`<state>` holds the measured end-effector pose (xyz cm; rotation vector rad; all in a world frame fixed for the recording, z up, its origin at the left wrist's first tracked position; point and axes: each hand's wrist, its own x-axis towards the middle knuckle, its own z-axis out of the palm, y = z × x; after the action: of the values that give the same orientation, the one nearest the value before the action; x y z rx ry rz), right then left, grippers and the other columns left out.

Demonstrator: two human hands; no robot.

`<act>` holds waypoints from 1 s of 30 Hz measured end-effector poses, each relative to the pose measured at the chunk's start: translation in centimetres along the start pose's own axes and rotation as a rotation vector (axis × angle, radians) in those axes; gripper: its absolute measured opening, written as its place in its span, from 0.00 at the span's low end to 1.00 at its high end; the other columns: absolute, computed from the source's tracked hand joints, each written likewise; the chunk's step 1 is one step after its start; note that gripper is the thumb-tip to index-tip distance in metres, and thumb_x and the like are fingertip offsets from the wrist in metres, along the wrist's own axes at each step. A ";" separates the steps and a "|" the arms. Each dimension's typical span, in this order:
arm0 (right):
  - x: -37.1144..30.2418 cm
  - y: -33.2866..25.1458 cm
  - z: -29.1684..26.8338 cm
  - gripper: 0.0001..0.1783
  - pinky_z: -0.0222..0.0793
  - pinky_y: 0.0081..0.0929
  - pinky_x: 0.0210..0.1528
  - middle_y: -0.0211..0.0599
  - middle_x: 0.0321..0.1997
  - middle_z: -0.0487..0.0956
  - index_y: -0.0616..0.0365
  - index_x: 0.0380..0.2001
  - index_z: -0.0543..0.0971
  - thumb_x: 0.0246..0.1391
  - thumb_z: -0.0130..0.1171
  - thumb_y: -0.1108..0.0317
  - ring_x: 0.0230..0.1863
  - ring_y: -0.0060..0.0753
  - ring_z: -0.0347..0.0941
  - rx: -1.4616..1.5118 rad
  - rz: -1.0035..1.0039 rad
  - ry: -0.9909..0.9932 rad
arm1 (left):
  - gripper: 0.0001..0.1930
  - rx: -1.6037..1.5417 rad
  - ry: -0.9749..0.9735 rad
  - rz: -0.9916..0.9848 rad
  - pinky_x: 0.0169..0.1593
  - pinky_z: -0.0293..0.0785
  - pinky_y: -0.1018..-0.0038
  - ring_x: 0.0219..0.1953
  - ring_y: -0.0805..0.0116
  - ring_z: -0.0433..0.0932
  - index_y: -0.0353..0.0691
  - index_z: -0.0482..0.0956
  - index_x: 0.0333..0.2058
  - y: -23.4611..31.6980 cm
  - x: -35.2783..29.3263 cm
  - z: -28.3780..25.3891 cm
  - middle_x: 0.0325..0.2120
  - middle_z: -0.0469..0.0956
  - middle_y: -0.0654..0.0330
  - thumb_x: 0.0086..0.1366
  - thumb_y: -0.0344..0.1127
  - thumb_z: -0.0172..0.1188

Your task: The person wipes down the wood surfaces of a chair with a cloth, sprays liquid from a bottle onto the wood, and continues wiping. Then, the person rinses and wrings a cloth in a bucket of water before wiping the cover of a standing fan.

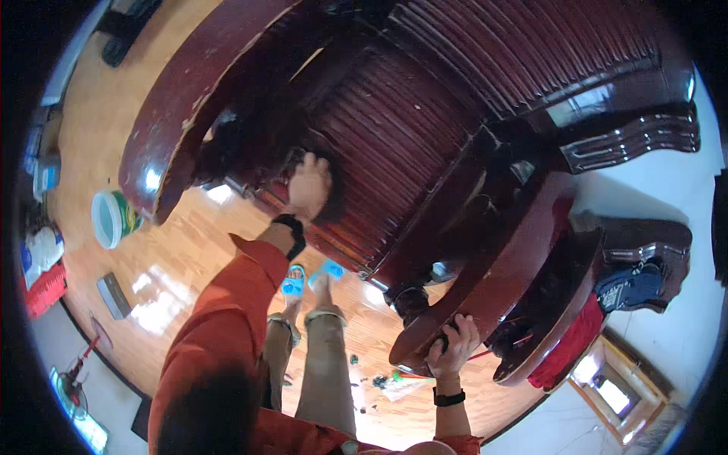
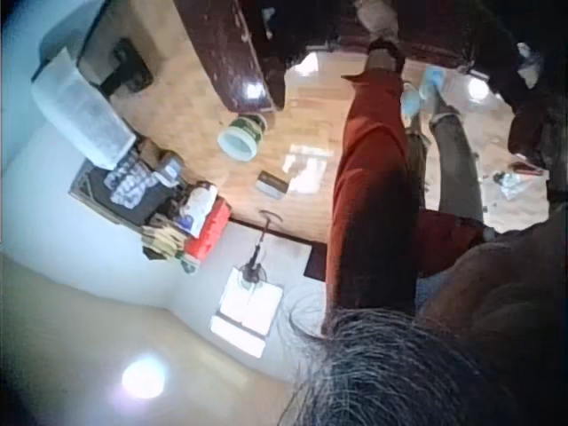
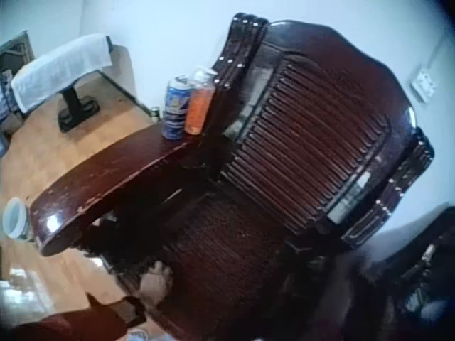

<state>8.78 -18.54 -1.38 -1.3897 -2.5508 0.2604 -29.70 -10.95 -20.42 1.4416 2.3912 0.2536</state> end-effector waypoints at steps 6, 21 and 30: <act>0.1 -0.1 0.0 0.15 0.55 0.51 0.56 0.44 0.52 0.70 0.53 0.40 0.70 0.48 0.48 0.64 0.56 0.53 0.61 0.046 -0.018 -0.017 | 0.06 -0.053 -0.251 0.494 0.32 0.73 0.63 0.33 0.53 0.73 0.41 0.73 0.32 9.8 2.1 3.3 0.35 0.69 0.51 0.53 0.29 0.55; 20.1 -9.2 13.3 0.40 0.51 0.55 0.61 0.46 0.67 0.54 0.46 0.60 0.64 0.41 0.66 0.61 0.65 0.58 0.50 0.464 0.432 -0.046 | 0.18 -0.177 -0.300 0.764 0.58 0.63 0.60 0.56 0.53 0.67 0.38 0.76 0.45 3.2 11.4 -15.7 0.53 0.69 0.52 0.53 0.33 0.60; 24.2 -4.2 25.3 0.21 0.63 0.52 0.48 0.35 0.59 0.67 0.33 0.51 0.72 0.51 0.56 0.58 0.55 0.50 0.63 0.073 0.128 -0.336 | 0.16 0.339 -0.369 1.205 0.60 0.57 0.59 0.53 0.55 0.67 0.36 0.78 0.37 -5.1 21.9 -26.9 0.44 0.74 0.55 0.49 0.36 0.59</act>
<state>-14.41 -1.65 -21.90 -1.6007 -2.6781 0.6542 -53.36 6.52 -1.28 2.6343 1.0616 -0.1559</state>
